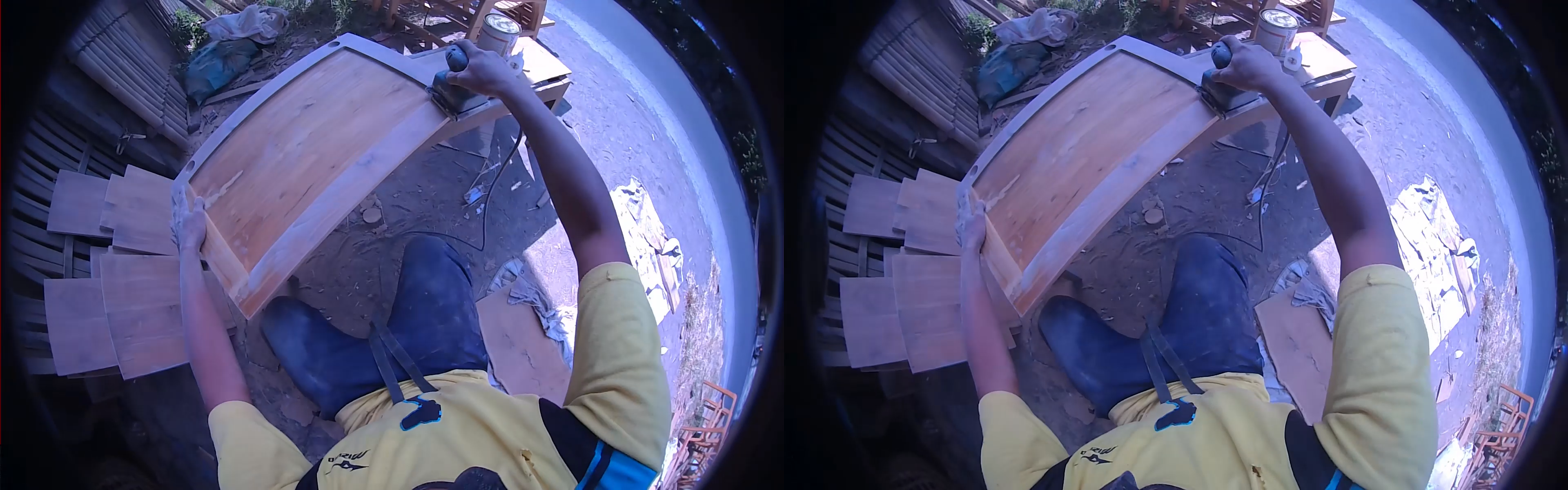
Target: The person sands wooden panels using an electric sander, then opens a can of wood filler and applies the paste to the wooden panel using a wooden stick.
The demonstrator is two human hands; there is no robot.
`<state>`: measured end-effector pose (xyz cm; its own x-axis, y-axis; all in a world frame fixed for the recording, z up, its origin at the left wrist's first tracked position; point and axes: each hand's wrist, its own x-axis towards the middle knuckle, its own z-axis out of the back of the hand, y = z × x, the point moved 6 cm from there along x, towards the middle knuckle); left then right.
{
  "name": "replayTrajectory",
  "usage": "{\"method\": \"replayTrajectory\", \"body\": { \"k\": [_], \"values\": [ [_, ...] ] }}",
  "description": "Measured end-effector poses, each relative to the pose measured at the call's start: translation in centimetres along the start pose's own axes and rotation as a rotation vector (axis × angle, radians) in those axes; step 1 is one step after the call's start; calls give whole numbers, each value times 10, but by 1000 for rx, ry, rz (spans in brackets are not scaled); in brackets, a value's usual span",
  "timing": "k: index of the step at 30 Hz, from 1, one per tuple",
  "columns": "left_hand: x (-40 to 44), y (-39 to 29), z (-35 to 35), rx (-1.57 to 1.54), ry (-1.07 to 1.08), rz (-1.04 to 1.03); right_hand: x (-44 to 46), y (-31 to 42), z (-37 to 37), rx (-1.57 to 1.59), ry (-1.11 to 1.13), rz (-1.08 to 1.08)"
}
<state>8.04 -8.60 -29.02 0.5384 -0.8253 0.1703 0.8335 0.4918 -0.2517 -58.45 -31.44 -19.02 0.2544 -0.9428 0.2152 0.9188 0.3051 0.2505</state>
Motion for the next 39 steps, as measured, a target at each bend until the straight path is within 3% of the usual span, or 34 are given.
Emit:
{"method": "replayTrajectory", "body": {
  "k": [4, 7, 13, 19, 22, 24, 28, 33, 39],
  "values": [
    [2, 5, -4, 21, 14, 10, 21, -36, 0, -25, -62, -88],
    [9, 12, -10, 4, 16, -4, 10, -7, -1, 8, -1, 91],
    [17, 19, -14, -13, -14, -75, 37, -10, -1, -36, -15, -105],
    [8, 3, -3, -56, 25, -126, 28, 40, -19, 47, 85, 141],
    [6, 5, -3, -81, 46, -103, 46, 18, -13, 20, 12, 94],
    [20, 16, -12, -72, 7, -126, 51, -4, -7, -27, 12, -92],
    [19, 23, -14, -20, -8, -82, 29, 17, -1, -5, 30, 67],
    [6, 12, -5, -40, 7, 16, 36, 4, -9, -27, -9, -8],
    [-11, -2, 3, -70, -85, 83, -18, 88, -7, 82, 88, 216]
  ]
}}
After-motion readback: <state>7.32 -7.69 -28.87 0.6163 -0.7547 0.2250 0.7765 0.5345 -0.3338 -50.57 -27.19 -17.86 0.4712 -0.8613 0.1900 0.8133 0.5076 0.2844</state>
